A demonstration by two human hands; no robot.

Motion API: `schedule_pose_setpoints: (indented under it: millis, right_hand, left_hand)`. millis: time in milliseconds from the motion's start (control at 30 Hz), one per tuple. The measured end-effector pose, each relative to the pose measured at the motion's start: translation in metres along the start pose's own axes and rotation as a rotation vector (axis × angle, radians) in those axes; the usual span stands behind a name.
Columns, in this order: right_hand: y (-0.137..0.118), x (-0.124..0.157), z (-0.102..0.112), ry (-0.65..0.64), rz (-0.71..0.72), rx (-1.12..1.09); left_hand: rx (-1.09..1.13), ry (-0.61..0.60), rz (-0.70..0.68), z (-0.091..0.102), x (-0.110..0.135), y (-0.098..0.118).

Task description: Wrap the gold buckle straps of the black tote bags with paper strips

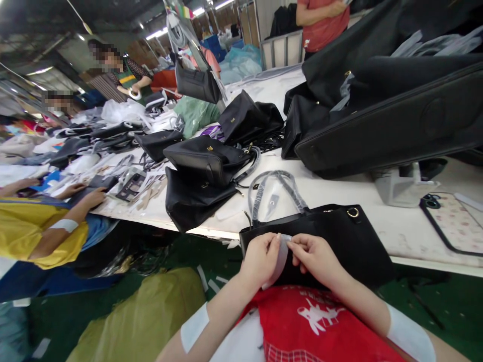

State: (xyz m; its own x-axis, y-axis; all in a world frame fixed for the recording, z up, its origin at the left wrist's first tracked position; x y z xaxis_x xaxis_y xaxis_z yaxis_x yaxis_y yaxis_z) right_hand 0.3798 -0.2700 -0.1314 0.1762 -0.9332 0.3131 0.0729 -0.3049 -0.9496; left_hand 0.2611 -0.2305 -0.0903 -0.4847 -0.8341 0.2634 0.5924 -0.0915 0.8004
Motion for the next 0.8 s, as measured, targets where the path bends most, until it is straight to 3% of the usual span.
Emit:
schedule_pose_setpoints:
  millis: [167, 233, 300, 367, 433, 500, 567, 667, 800]
  right_hand:
    - [0.006, 0.000, -0.008, -0.016, 0.023, -0.127]
    - [0.001, 0.001, -0.009, -0.043, 0.020, -0.071]
    - [-0.015, 0.006, 0.010, -0.005, 0.061, 0.078]
    - [-0.040, 0.018, 0.060, 0.194, 0.161, 0.282]
    - [-0.065, 0.046, 0.136, 0.544, 0.251, 0.444]
    - [-0.072, 0.082, 0.217, 0.909, 0.241, 0.497]
    - [-0.065, 0.107, 0.285, 1.155, 0.153, 0.526]
    - [-0.035, 0.094, 0.346, 1.099, 0.006, 0.428]
    - [-0.014, 0.065, 0.363, 0.955, 0.028, 0.278]
  left_hand:
    - [0.514, -0.280, 0.147, -0.039, 0.003, -0.017]
    - [0.651, -0.265, 0.168, -0.048, 0.002, -0.019]
    - [0.677, -0.166, 0.213, -0.048, 0.000, -0.028]
    - [0.668, -0.129, 0.248, -0.048, -0.003, -0.039]
    - [0.677, -0.164, 0.252, -0.050, -0.008, -0.046]
    - [0.692, -0.210, 0.253, -0.053, -0.011, -0.051]
    - [0.703, -0.212, 0.258, -0.054, -0.011, -0.054]
    - [0.707, -0.174, 0.253, -0.054, -0.010, -0.054]
    - [0.712, -0.152, 0.239, -0.057, -0.012, -0.057]
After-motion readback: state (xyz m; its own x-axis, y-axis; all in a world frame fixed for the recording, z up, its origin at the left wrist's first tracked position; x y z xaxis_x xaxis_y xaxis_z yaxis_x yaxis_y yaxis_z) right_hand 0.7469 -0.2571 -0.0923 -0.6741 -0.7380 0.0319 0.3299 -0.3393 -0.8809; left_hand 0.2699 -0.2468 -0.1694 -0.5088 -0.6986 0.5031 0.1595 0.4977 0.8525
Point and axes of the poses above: each hand's wrist, its own x-axis away from the middle knuckle, its own z-axis out of the back of the hand, y = z × x, the point moved 9 cm from there along -x, towards the middle knuckle, and after that the axes turned 8 degrees about -y, right-handed, at the moved point
